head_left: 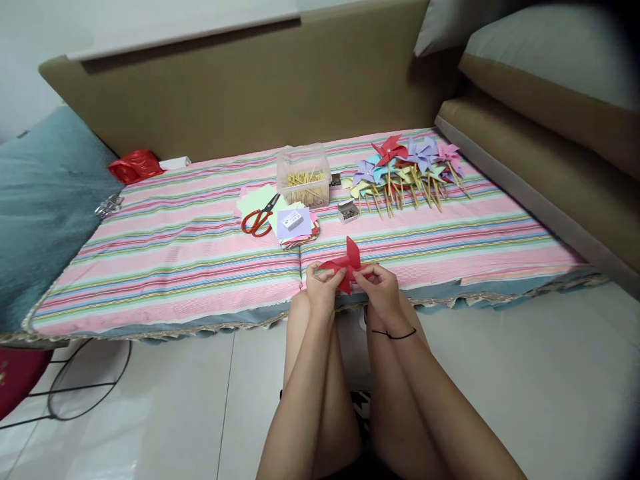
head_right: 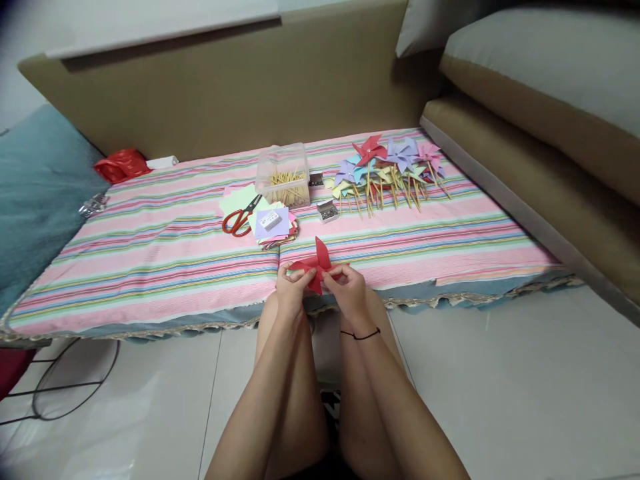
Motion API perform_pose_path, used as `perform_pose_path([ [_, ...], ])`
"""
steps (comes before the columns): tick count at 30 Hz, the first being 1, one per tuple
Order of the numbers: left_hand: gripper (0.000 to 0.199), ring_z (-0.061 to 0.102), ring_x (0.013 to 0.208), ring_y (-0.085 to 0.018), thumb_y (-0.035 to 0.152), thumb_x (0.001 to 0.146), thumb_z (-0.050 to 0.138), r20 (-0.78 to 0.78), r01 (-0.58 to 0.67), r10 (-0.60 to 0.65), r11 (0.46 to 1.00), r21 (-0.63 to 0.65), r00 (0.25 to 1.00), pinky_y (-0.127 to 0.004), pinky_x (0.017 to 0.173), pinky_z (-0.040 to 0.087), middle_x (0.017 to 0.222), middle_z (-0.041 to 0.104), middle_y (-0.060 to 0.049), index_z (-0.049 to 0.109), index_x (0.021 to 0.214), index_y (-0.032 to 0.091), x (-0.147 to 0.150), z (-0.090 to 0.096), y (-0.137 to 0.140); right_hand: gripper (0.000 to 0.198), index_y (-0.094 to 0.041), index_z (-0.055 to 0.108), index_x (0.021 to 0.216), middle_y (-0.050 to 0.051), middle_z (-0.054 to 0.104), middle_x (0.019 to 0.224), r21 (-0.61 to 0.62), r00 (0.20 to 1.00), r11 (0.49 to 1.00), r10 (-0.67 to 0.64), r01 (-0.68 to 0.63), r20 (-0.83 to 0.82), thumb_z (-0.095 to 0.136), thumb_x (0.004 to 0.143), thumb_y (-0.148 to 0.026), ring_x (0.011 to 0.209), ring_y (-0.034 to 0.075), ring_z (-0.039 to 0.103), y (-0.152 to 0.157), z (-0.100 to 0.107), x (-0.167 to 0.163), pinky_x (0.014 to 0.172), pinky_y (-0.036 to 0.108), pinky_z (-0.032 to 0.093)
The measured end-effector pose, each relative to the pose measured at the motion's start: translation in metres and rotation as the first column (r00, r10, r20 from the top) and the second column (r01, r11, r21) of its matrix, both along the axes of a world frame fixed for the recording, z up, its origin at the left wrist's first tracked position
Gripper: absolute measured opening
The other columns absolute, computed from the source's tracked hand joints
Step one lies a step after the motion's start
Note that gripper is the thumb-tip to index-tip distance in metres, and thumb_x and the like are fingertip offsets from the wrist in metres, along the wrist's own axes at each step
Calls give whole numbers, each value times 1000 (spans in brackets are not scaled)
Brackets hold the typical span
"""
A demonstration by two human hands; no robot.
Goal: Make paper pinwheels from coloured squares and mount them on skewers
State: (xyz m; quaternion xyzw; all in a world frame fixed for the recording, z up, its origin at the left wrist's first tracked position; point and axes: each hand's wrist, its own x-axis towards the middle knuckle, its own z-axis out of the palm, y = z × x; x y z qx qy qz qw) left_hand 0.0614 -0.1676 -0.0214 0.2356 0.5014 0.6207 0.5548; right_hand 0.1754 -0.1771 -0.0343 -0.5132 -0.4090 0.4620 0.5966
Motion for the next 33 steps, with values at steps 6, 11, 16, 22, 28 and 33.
perform_pose_path([
  [6, 62, 53, 43, -8, 24, 48, 85, -19, 8, -7, 1000, 14, 1000, -18, 48, 38, 57, 58, 11, 40, 91, 23, 0, -2, 0, 33, -20, 59, 59, 1, 60, 65, 6, 999, 1000, 16, -16, 30, 77, 65, -47, 60, 16, 57, -1, 1, 0, 59, 32, 53],
  [11, 63, 54, 43, -9, 26, 49, 85, -28, 24, -23, 1000, 18, 999, -18, 46, 38, 58, 60, 10, 39, 92, 24, 0, -3, 0, 31, -21, 58, 59, 0, 60, 63, 5, 999, 1000, 5, -5, 54, 75, 66, -46, 58, 17, 58, 0, 0, -1, 57, 31, 53],
  [16, 64, 57, 45, -11, 28, 50, 85, -31, 35, -34, 999, 28, 999, -20, 49, 42, 59, 63, 8, 38, 93, 24, 0, -2, -1, 25, -21, 59, 60, -1, 58, 60, 17, 996, 999, -29, 27, 86, 74, 67, -39, 56, 15, 55, 0, -1, -1, 54, 28, 49],
  [22, 63, 57, 46, -10, 27, 51, 85, -32, 45, -44, 998, 37, 999, -20, 50, 44, 57, 61, 10, 38, 92, 24, -1, -2, -2, 22, -21, 58, 59, -1, 59, 60, 23, 994, 999, -39, 37, 100, 73, 67, -36, 55, 15, 55, 0, 1, -2, 53, 29, 49],
  [28, 63, 54, 44, -9, 26, 51, 86, -41, 40, -38, 999, 37, 998, -18, 49, 41, 57, 61, 10, 38, 92, 24, -1, -1, -2, 23, -20, 60, 60, 0, 60, 62, 28, 993, 999, -26, 23, 116, 73, 68, -36, 58, 16, 56, 0, 2, -1, 56, 29, 49],
  [33, 64, 56, 45, -10, 28, 48, 86, -40, 30, -29, 999, 27, 999, -19, 50, 42, 58, 62, 9, 39, 92, 24, -1, 1, -2, 25, -20, 60, 60, 0, 61, 63, 26, 993, 1000, -16, 13, 114, 74, 69, -40, 59, 16, 57, 0, 0, 0, 57, 29, 50],
])
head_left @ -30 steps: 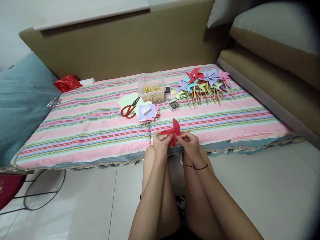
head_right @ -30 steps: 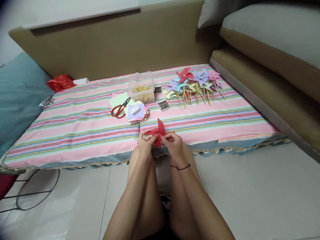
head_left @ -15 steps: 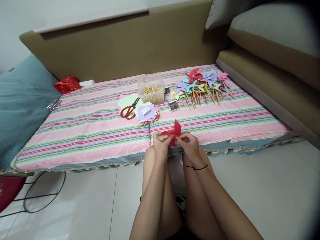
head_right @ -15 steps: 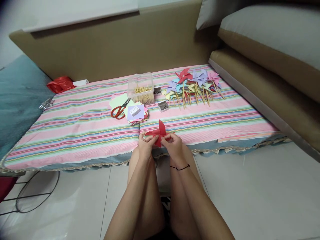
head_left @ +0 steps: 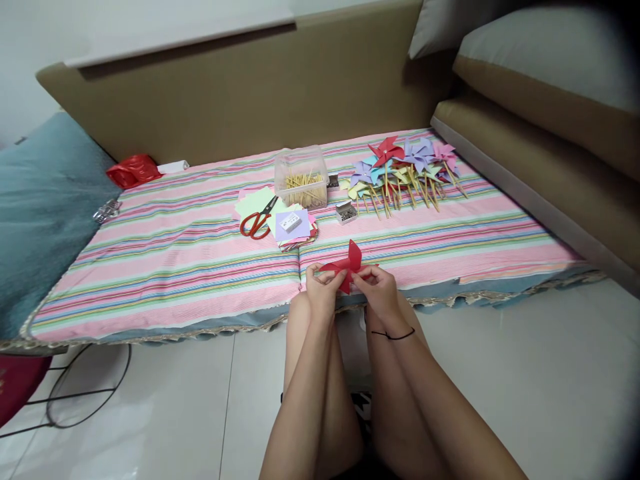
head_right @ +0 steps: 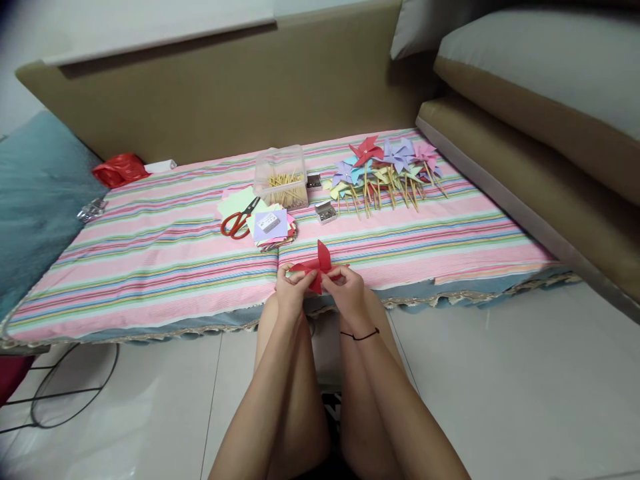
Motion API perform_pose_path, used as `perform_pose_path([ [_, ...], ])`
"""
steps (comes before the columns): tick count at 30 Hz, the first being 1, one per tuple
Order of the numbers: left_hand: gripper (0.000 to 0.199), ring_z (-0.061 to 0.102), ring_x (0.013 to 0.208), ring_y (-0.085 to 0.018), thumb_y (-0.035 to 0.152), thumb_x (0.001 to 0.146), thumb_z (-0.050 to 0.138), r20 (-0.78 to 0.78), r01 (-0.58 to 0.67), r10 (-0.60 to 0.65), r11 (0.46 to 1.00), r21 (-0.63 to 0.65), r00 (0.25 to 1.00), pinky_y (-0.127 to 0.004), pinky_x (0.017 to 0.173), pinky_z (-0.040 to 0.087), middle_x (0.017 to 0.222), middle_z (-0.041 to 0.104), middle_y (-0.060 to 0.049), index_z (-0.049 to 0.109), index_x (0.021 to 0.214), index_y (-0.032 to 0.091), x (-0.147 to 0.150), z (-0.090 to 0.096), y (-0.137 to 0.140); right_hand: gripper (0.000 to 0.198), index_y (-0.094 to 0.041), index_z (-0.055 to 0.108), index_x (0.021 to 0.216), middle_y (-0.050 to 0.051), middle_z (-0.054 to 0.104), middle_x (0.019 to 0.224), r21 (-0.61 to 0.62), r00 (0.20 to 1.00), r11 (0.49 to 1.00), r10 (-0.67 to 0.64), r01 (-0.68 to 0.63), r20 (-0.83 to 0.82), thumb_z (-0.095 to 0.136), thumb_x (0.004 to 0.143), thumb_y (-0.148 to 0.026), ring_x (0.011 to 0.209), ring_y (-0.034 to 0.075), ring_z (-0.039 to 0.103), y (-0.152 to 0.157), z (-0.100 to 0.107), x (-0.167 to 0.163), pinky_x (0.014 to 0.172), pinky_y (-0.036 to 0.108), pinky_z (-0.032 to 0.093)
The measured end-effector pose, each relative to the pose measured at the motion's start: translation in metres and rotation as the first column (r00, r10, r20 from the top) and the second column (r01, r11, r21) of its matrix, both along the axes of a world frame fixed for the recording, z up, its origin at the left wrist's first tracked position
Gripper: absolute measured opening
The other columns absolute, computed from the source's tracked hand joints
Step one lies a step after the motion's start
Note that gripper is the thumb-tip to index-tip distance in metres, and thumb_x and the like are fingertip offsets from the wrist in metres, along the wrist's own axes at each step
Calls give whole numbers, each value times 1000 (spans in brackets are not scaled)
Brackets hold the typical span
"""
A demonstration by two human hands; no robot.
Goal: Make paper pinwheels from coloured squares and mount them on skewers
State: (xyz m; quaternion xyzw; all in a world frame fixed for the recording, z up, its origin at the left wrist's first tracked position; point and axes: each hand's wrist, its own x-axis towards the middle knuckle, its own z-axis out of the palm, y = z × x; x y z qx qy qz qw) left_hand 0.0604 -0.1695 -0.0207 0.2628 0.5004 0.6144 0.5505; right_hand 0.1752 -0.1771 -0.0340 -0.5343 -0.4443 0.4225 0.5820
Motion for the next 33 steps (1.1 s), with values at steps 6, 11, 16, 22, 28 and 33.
perform_pose_path([
  [6, 63, 55, 43, -10, 25, 47, 85, 8, -8, 8, 1000, -3, 1000, -20, 49, 42, 55, 59, 11, 38, 90, 24, 0, 0, 0, 27, -21, 61, 62, 1, 62, 64, -16, 999, 1000, 22, -22, -31, 75, 68, -42, 58, 17, 58, 0, -3, -1, 56, 31, 52],
  [11, 64, 54, 44, -9, 23, 46, 84, 22, -68, 68, 997, -28, 997, -19, 50, 40, 56, 59, 11, 38, 91, 23, 0, 2, 3, 23, -21, 62, 64, 2, 66, 73, 5, 997, 1000, 30, -30, -67, 75, 69, -40, 69, 19, 64, 0, 1, -1, 63, 32, 54],
  [16, 62, 55, 48, -8, 16, 48, 84, 35, -133, 136, 989, -72, 990, -19, 55, 41, 55, 55, 12, 41, 92, 22, -6, -4, 15, 21, -21, 62, 82, 8, 69, 107, 42, 987, 995, -83, 90, -136, 70, 74, -39, 107, 23, 63, 3, 5, 8, 94, 38, 48],
  [22, 37, 58, 51, -10, 14, 61, 78, 28, -90, 94, 990, -111, 995, -25, 56, 48, 61, 60, 6, 47, 81, 18, -15, -5, 38, 43, -23, 50, 103, 9, 73, 101, -5, 981, 1000, -21, 20, -194, 73, 72, -42, 101, 23, 67, 28, 15, 19, 94, 42, 49],
  [28, 64, 62, 48, -13, 18, 43, 84, -7, 0, 0, 1000, -30, 1000, -25, 55, 48, 58, 67, 4, 40, 90, 21, -15, 15, 67, 73, -22, 45, 119, 1, 74, 76, -92, 971, 973, 198, -211, -136, 83, 58, -32, 74, 23, 71, 78, 35, 11, 76, 40, 55],
  [33, 64, 61, 47, -12, 19, 47, 82, -78, 57, -53, 997, 44, 996, -24, 55, 48, 55, 66, 6, 36, 92, 22, -16, 19, 109, 73, -24, 41, 121, -4, 70, 68, -93, 971, 968, 225, -231, -75, 77, 58, -25, 65, 22, 70, 121, 40, 5, 64, 36, 56],
])
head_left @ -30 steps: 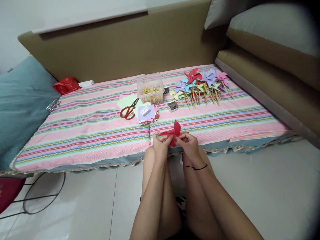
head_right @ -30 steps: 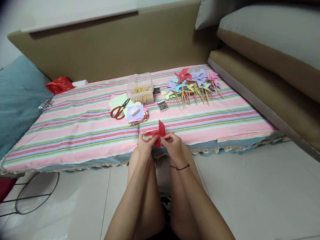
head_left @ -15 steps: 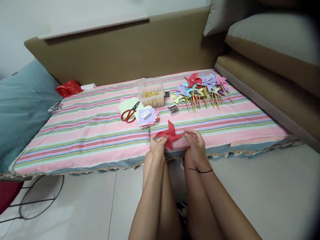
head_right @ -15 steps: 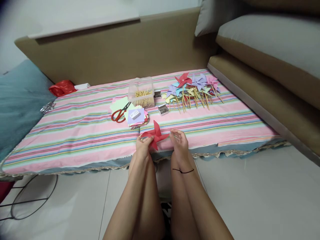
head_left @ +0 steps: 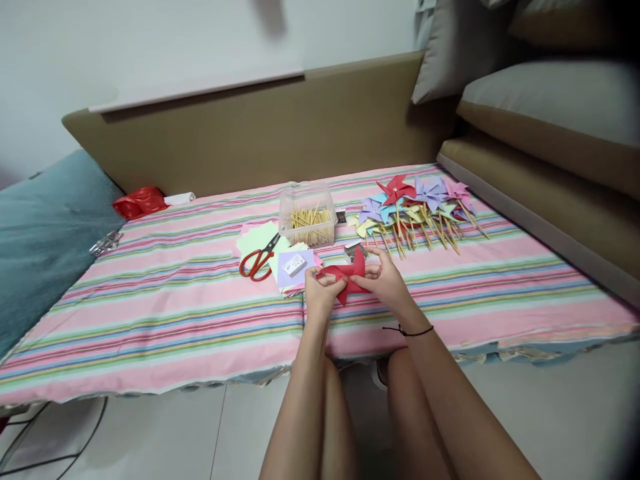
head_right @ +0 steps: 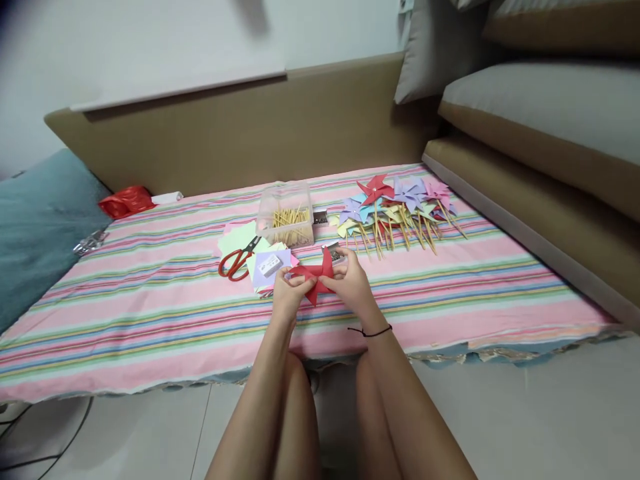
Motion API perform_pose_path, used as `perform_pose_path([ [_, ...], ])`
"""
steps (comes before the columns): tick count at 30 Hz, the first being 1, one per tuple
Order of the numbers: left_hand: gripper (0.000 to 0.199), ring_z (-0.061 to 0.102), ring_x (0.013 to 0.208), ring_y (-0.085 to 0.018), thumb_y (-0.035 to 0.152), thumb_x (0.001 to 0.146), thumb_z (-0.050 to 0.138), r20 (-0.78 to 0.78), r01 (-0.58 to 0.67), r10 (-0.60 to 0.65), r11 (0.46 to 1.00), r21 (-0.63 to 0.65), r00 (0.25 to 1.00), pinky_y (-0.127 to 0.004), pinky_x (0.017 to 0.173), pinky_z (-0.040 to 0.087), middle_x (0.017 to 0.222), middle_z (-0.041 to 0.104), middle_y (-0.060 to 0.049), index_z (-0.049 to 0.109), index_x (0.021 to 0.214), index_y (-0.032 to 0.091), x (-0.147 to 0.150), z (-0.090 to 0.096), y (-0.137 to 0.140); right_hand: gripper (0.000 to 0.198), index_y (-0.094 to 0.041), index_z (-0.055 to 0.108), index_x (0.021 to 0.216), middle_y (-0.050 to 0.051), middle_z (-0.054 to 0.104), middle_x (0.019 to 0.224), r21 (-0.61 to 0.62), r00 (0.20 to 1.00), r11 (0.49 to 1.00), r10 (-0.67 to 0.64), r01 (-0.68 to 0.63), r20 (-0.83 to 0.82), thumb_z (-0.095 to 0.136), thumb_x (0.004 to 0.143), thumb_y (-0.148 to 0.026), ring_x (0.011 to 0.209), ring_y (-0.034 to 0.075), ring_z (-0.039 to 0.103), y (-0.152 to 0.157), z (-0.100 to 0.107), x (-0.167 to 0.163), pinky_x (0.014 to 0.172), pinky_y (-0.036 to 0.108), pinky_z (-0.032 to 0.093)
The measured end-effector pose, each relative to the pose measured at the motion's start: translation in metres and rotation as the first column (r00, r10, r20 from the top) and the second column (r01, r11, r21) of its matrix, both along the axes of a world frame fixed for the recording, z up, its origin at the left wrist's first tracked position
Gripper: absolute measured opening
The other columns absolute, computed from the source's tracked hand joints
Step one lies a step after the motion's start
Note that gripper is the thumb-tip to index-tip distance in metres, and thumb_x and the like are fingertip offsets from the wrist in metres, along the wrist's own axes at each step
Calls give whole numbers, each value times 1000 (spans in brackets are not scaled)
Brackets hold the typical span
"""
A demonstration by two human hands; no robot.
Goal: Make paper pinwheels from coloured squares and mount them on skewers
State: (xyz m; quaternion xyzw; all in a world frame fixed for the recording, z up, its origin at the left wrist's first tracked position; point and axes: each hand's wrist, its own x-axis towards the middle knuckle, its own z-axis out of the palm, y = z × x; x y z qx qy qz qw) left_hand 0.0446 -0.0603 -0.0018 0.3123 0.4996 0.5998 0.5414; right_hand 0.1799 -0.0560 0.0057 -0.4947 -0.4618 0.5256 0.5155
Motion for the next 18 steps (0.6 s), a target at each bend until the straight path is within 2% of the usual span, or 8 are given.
perform_pose_path([
  [5, 64, 60, 44, -12, 17, 48, 82, -71, 62, -59, 997, 40, 996, -23, 52, 46, 55, 66, 6, 35, 92, 23, -2, 7, 40, 68, -25, 43, 116, -3, 70, 66, 19, 999, 999, -42, 43, -12, 75, 56, -23, 61, 22, 70, 36, 7, -2, 60, 35, 56],
  [10, 64, 62, 48, -14, 16, 48, 82, -113, 58, -51, 997, 59, 992, -23, 54, 47, 56, 67, 5, 36, 92, 23, -7, 21, 67, 69, -25, 46, 113, -4, 69, 66, 61, 1000, 998, 0, 2, -22, 81, 54, -25, 64, 22, 70, 67, 19, 6, 59, 34, 56],
  [12, 63, 62, 49, -13, 16, 49, 81, -120, -12, 20, 998, 68, 993, -22, 54, 46, 56, 65, 6, 36, 93, 23, -11, 25, 72, 59, -23, 53, 108, 0, 71, 74, 125, 999, 991, -47, 46, 11, 81, 57, -32, 73, 22, 71, 76, 15, 16, 67, 36, 57],
  [14, 63, 62, 48, -13, 17, 51, 81, -98, -143, 150, 986, 81, 984, -23, 54, 47, 58, 66, 6, 38, 95, 22, -16, 26, 75, 35, -21, 62, 93, 5, 74, 85, 214, 979, 967, -165, 136, 122, 75, 67, -39, 84, 23, 71, 83, 4, 29, 76, 38, 56],
  [16, 63, 64, 51, -15, 18, 51, 82, -39, -248, 252, 965, 79, 967, -25, 56, 49, 62, 67, 4, 39, 98, 22, -20, 26, 76, 21, -19, 66, 78, 9, 74, 88, 283, 912, 942, -267, 180, 310, 67, 74, -40, 91, 25, 70, 87, -12, 41, 80, 40, 55],
  [18, 63, 66, 56, -16, 20, 51, 82, 24, -320, 319, 944, 80, 947, -28, 60, 51, 66, 69, 1, 41, 99, 21, -23, 25, 75, 18, -19, 68, 69, 11, 74, 89, 297, 857, 939, -293, 174, 424, 66, 74, -36, 95, 29, 68, 89, -29, 46, 82, 44, 53],
])
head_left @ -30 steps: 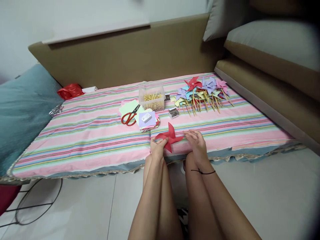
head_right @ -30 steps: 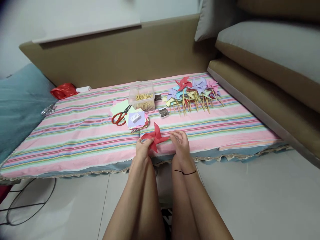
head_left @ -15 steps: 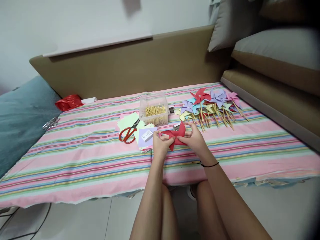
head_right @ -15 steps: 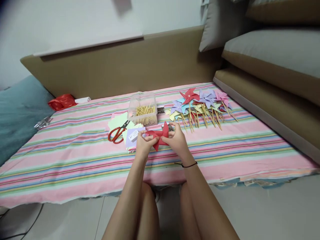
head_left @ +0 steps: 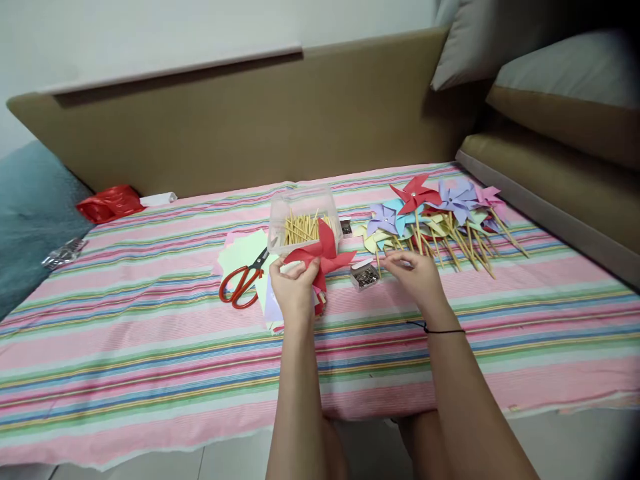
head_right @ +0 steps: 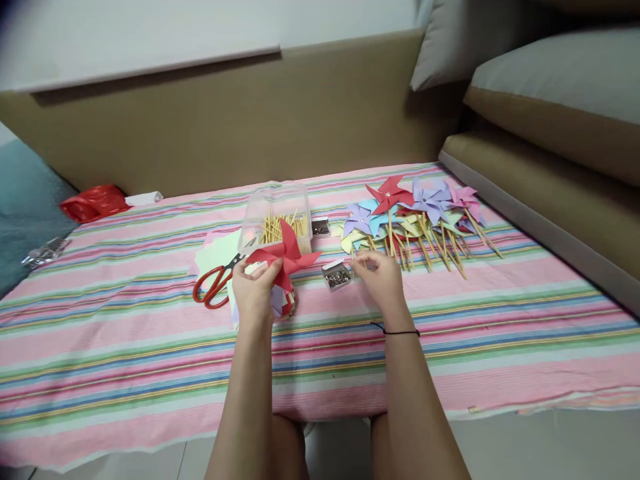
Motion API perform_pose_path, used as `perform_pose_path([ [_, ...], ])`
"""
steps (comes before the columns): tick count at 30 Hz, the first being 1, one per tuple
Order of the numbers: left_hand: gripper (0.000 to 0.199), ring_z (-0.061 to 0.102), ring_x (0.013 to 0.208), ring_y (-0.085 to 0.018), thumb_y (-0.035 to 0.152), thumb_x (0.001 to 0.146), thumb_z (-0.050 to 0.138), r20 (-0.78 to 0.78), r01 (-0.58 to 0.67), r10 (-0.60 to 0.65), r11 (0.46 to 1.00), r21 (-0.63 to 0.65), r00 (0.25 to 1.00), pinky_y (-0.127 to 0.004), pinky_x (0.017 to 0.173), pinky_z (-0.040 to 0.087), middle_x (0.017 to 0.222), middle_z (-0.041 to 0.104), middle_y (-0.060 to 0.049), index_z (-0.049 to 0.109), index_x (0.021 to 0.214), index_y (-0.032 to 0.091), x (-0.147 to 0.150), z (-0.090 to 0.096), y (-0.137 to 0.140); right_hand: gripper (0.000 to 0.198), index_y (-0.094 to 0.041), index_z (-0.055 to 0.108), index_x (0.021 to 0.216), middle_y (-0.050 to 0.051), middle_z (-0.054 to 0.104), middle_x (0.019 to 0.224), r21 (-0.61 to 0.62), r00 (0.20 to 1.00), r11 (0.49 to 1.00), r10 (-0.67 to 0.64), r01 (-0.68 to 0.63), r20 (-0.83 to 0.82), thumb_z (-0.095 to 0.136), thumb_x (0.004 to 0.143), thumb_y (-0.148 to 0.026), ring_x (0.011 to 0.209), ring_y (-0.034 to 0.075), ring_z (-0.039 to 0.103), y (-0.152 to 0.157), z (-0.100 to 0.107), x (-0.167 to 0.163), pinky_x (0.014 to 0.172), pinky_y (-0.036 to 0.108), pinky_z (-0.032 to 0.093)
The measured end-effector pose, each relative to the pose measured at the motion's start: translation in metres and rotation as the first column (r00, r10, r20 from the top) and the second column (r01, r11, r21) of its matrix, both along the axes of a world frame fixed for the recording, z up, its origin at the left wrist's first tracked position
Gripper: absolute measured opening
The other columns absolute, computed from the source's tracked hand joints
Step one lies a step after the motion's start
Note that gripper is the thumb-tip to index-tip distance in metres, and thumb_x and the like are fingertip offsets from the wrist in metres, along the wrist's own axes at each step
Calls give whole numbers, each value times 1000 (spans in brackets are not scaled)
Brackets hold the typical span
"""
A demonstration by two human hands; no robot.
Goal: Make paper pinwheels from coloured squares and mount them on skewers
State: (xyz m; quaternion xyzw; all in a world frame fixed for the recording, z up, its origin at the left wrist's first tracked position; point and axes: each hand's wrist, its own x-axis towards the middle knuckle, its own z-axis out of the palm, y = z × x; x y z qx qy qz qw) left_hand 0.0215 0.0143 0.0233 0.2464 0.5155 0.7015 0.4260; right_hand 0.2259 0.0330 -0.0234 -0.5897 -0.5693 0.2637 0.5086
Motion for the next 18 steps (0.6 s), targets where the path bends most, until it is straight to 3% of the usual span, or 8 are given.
perform_pose_path([
  [5, 62, 68, 58, -16, 20, 52, 83, 51, -18, 16, 999, 27, 999, -28, 62, 52, 66, 70, 0, 40, 98, 21, -2, 1, -8, 10, -21, 73, 66, 9, 74, 93, -1, 975, 999, 46, -47, 219, 64, 70, -20, 98, 29, 65, 7, -22, -12, 91, 46, 47],
  [12, 60, 60, 44, -10, 13, 54, 80, -17, 36, -35, 998, 43, 999, -20, 53, 50, 57, 66, 7, 36, 94, 24, -14, -7, -16, 18, -23, 72, 60, 8, 72, 91, -13, 887, 995, 91, -96, 453, 61, 70, -11, 97, 28, 58, 13, -25, -29, 95, 46, 42],
  [18, 57, 61, 47, -10, 14, 58, 79, -8, 40, -40, 998, 51, 999, -20, 53, 50, 59, 66, 7, 36, 94, 24, -10, -6, -20, 22, -21, 67, 54, 9, 70, 81, -23, 824, 998, 66, -64, 563, 58, 70, -10, 94, 28, 56, 12, -27, -31, 98, 45, 39],
])
